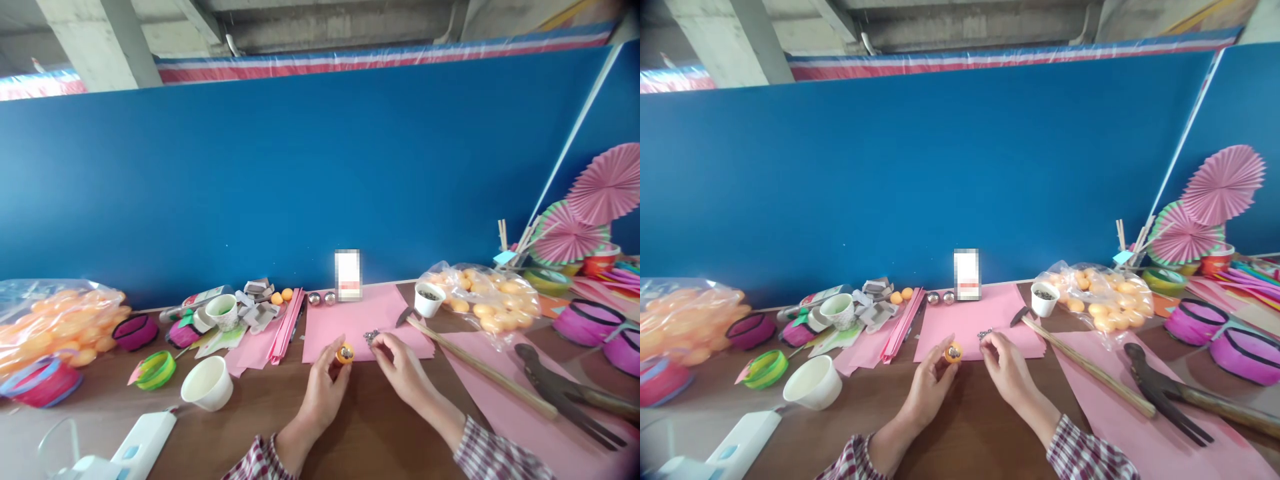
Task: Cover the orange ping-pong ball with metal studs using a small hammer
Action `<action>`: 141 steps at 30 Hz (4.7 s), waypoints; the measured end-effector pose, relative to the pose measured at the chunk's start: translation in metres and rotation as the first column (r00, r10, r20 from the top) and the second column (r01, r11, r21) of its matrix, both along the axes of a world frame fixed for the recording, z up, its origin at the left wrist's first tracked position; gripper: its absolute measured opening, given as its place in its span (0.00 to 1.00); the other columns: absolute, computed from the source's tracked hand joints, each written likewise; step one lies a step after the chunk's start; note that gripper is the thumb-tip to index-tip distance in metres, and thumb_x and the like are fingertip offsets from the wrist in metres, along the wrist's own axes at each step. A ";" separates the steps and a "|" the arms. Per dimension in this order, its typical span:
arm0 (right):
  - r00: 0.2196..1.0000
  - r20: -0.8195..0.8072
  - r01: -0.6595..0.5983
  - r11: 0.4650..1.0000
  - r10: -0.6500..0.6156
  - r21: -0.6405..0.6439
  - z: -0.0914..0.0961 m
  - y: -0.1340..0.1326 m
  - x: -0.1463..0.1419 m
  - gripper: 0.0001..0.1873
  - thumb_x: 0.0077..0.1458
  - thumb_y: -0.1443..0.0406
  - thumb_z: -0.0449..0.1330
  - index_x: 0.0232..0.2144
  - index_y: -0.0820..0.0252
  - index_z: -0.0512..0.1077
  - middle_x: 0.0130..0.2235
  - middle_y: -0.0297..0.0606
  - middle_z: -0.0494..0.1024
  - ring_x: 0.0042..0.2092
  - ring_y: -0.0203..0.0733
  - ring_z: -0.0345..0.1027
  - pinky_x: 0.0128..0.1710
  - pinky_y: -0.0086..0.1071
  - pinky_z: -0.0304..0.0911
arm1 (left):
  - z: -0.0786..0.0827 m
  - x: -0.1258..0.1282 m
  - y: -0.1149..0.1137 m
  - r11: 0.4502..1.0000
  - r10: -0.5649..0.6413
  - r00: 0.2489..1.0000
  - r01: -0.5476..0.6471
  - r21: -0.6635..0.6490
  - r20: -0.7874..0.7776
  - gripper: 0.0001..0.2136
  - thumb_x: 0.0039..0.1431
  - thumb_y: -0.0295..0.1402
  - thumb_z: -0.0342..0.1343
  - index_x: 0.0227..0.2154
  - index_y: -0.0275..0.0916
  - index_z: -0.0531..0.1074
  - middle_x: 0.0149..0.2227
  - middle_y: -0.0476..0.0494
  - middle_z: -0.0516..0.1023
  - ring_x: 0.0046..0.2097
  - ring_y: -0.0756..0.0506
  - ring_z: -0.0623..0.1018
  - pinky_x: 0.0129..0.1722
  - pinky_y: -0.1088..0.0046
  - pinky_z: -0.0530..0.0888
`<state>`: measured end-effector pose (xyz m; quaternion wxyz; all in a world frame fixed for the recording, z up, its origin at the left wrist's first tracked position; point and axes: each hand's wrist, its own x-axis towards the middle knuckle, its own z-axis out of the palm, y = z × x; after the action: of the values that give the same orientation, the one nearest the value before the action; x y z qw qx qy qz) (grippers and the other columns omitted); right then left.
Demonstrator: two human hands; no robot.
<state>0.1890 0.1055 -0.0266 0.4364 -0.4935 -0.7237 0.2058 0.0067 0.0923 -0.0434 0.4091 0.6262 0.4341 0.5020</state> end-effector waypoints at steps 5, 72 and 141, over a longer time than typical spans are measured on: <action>0.986 -0.156 -0.080 0.988 0.059 -0.134 0.006 -0.014 -0.016 0.05 0.56 0.63 0.52 0.30 0.57 0.64 0.30 0.33 0.71 0.33 0.38 0.66 0.35 0.30 0.61 | -0.003 0.000 0.001 0.999 0.001 0.999 0.000 -0.037 0.043 0.21 0.54 0.29 0.54 0.52 0.42 0.64 0.46 0.42 0.70 0.44 0.46 0.74 0.46 0.67 0.73; 0.865 -0.500 -0.270 0.877 0.040 -0.398 0.007 -0.021 -0.029 0.12 0.50 0.57 0.58 0.26 0.60 0.69 0.31 0.34 0.74 0.36 0.40 0.65 0.35 0.30 0.59 | 0.005 0.002 -0.001 0.992 -0.023 0.992 0.039 -0.123 0.123 0.20 0.51 0.31 0.59 0.48 0.36 0.67 0.44 0.39 0.77 0.45 0.42 0.77 0.46 0.65 0.74; 0.820 -0.568 -0.278 0.818 -0.070 -0.503 0.003 -0.021 -0.028 0.10 0.44 0.61 0.64 0.25 0.61 0.70 0.26 0.33 0.73 0.32 0.37 0.64 0.34 0.31 0.59 | 0.011 -0.001 -0.006 0.997 0.045 0.981 -0.033 0.065 -0.191 0.17 0.52 0.25 0.53 0.46 0.40 0.70 0.45 0.44 0.77 0.48 0.43 0.75 0.52 0.63 0.69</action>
<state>0.1612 0.0843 -0.0238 0.4511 -0.4744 -0.4953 0.5711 0.0053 0.0859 -0.0327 0.3361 0.6752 0.4683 0.4603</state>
